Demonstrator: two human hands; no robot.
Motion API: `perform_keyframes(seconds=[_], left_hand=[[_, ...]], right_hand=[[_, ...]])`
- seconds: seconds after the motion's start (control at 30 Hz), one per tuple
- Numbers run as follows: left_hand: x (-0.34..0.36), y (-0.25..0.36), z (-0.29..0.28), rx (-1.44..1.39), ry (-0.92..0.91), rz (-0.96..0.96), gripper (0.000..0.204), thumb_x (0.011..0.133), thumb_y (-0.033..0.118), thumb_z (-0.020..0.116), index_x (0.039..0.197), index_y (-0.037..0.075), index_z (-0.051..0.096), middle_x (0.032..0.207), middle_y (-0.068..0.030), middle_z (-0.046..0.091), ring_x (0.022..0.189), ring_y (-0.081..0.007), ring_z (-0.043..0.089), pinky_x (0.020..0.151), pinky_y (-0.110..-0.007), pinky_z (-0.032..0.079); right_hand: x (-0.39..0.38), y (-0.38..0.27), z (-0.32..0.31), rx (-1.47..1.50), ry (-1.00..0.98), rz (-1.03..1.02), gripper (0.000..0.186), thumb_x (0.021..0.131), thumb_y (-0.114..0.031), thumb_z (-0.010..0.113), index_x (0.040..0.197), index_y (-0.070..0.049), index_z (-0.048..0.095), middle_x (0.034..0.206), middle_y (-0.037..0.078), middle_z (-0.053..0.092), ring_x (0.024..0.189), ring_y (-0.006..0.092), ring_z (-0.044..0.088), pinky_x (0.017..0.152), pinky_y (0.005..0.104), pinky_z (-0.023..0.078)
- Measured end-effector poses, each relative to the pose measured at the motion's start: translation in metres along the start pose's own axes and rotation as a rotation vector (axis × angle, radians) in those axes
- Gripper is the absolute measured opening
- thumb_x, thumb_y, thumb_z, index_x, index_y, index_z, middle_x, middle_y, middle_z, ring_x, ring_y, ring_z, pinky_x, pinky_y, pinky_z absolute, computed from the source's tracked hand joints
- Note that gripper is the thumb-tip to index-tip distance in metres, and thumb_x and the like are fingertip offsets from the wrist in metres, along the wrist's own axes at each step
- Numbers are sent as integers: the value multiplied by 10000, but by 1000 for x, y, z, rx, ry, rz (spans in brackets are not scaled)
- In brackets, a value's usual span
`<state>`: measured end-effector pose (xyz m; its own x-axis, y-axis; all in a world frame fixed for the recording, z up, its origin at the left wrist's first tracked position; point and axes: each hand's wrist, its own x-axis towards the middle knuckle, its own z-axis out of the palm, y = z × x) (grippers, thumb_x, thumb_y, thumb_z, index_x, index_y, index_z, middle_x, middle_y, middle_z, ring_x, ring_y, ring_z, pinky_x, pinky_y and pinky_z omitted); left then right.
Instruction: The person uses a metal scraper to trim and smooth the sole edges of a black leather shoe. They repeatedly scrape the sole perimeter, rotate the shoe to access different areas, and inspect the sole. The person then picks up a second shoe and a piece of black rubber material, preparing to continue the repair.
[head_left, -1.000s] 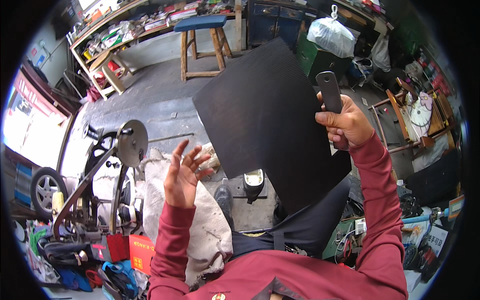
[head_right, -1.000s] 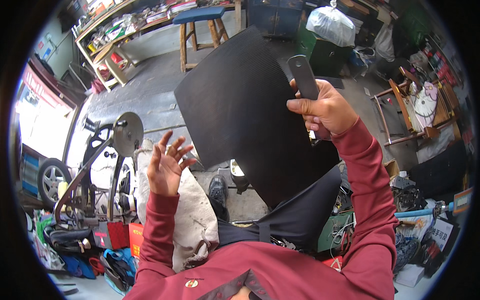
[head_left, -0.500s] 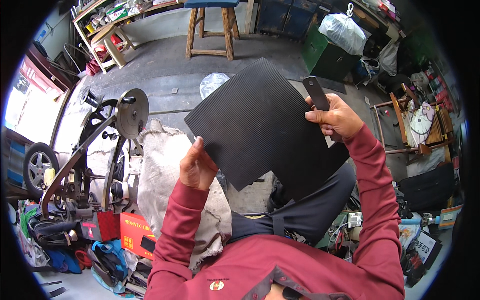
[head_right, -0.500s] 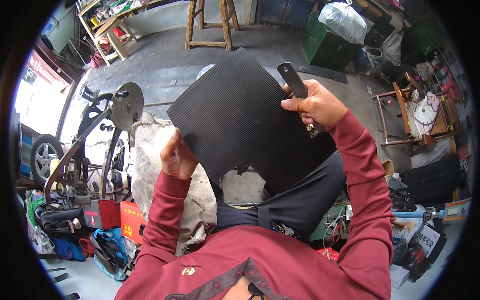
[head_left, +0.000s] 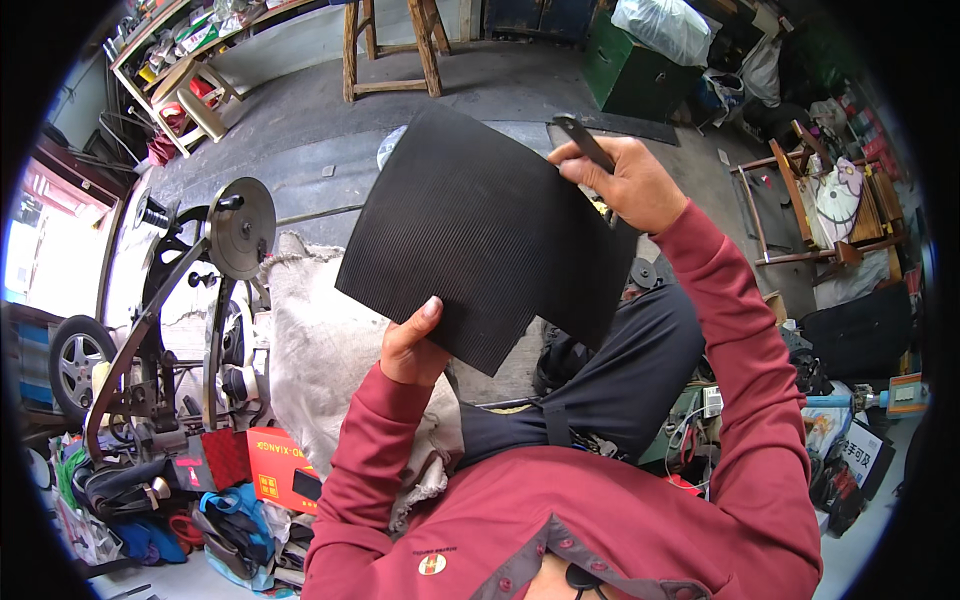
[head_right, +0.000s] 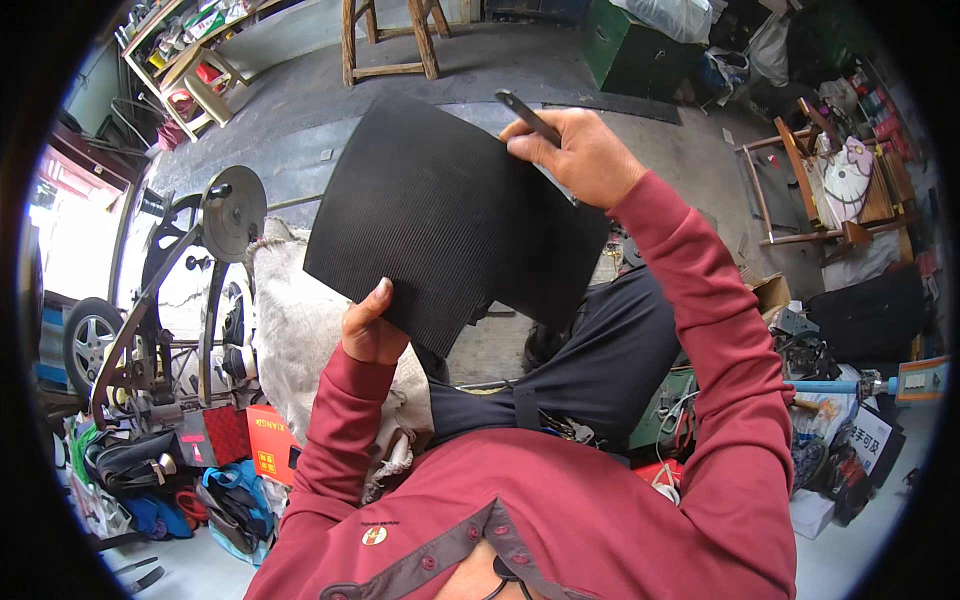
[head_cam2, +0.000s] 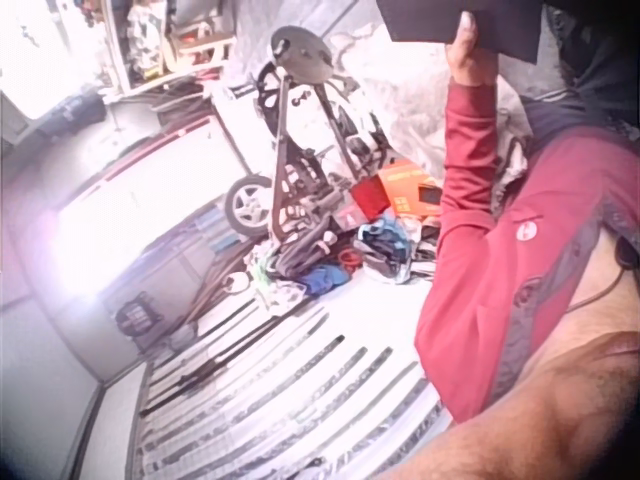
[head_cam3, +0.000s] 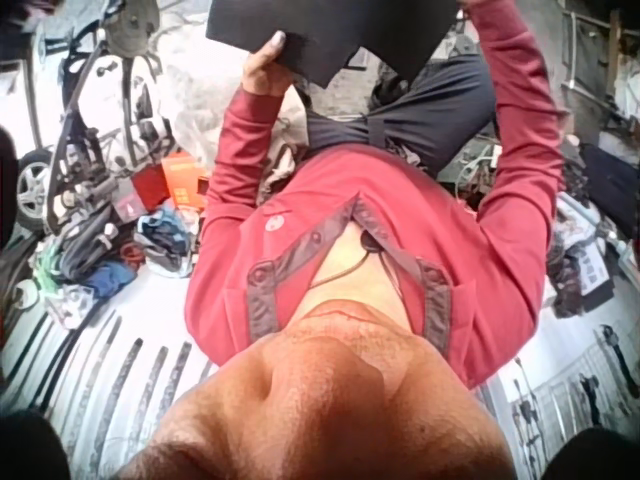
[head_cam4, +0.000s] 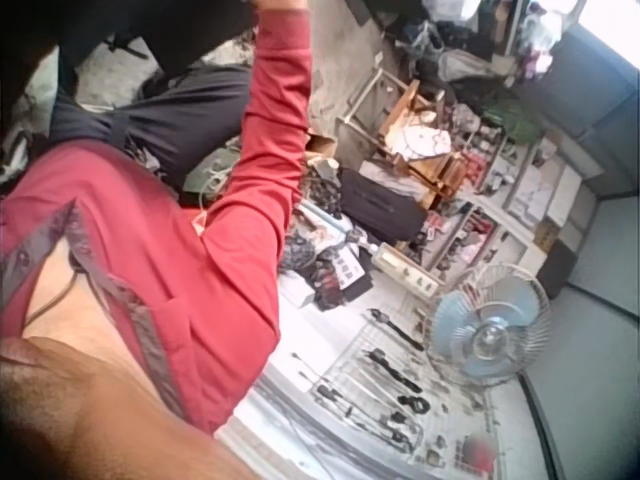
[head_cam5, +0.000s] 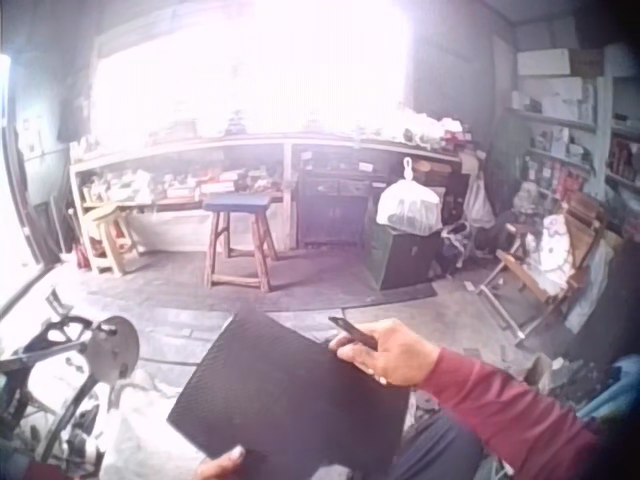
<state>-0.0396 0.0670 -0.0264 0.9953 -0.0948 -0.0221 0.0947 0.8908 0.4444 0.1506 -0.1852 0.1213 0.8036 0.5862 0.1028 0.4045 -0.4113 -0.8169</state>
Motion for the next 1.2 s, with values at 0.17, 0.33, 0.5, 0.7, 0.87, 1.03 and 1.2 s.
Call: perform_keyframes(seconds=[0.17, 0.33, 0.5, 0.7, 0.87, 1.03, 1.2], left_hand=[[1, 0, -6, -66, 26, 71, 484, 991, 142, 619, 1441, 28, 485, 1408, -137, 584, 1308, -315, 551, 1126, -501, 423], [7, -1, 0, -46, 8, 157, 523, 1025, 294, 579, 1483, 67, 468, 1487, -117, 534, 1379, -337, 485, 1167, -548, 347], [20, -5, 33, -21, -85, 159, 560, 1036, 416, 547, 1480, 82, 473, 1486, -111, 534, 1363, -312, 504, 1138, -519, 377], [20, -19, 63, 109, -185, 104, 601, 1052, 444, 498, 1512, 62, 424, 1509, -117, 507, 1392, -297, 473, 1172, -485, 337], [16, -26, 62, 181, -138, 136, 584, 1050, 364, 537, 1522, 45, 406, 1529, -120, 485, 1407, -297, 458, 1188, -471, 319], [7, -30, 43, 452, -156, 182, 718, 945, 353, 707, 1520, 45, 406, 1492, -121, 516, 1376, -306, 490, 1177, -460, 344], [0, -17, 26, 469, -204, 203, 958, 859, 562, 729, 1581, 93, 307, 1591, -154, 364, 1405, -366, 420, 1119, -587, 360]], right_hand=[[-13, -9, 1, 44, 276, -164, 236, 1019, -174, 609, 1043, 36, 714, 786, 69, 719, 664, 76, 595, 637, 241, 464], [-75, -22, 28, 337, 176, 66, 313, 1027, -300, 615, 933, -23, 727, 732, 42, 712, 509, 17, 434, 465, 199, 322], [-110, -17, 106, 737, 105, 326, 397, 1032, -362, 612, 1129, 16, 684, 853, 90, 726, 486, 19, 411, 458, 194, 331], [-108, -10, 130, 1042, 184, 278, 311, 963, -343, 712, 1086, -64, 654, 681, -59, 483, 497, 24, 350, 471, 209, 300], [-108, -18, 124, 999, 396, 307, 262, 960, -212, 719, 1160, -64, 636, 754, -69, 527, 551, 8, 412, 478, 195, 314], [-102, -16, 107, 936, 416, 358, 153, 929, -164, 719, 1036, -67, 669, 729, -71, 559, 541, 10, 433, 466, 194, 330], [-101, -4, 93, 1088, 396, 255, 158, 890, -140, 707, 1030, -76, 673, 778, -54, 619, 563, 12, 464, 473, 189, 312]])
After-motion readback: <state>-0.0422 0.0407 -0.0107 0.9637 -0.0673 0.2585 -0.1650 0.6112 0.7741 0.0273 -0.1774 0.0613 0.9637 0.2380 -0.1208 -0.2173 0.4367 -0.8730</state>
